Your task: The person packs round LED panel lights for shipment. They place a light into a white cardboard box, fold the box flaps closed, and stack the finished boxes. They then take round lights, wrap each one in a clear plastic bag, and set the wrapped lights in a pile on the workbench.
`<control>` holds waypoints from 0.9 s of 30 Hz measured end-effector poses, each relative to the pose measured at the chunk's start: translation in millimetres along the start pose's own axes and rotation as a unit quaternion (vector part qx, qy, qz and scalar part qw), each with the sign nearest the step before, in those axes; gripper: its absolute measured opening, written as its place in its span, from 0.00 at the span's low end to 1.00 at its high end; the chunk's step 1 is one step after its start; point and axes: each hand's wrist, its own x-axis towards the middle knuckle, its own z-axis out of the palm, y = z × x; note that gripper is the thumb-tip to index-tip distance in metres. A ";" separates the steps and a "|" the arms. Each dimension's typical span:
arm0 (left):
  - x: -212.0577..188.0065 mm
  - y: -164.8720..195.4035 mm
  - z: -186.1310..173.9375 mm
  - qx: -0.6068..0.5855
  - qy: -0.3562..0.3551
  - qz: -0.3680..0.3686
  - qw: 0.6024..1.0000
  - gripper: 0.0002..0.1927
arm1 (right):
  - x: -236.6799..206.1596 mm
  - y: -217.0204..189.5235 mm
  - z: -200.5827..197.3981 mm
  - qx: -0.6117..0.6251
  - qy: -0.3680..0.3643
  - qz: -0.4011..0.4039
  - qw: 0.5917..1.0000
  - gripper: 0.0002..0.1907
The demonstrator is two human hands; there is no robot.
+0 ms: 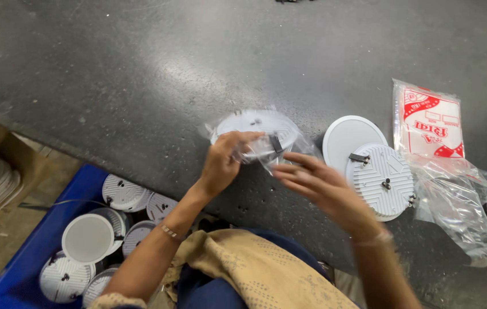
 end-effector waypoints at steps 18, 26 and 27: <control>-22.4 53.5 -21.9 -0.394 0.005 -0.312 0.864 0.10 | 58.9 -31.9 3.7 -0.187 -0.146 0.019 0.971 0.27; -16.5 80.8 -38.4 0.022 0.093 -0.089 0.991 0.08 | 63.7 -48.2 34.2 -0.419 -0.095 0.007 0.903 0.17; -14.2 84.0 -40.3 0.170 0.125 0.007 0.978 0.07 | 64.0 -47.0 37.3 -0.483 -0.065 0.020 0.873 0.16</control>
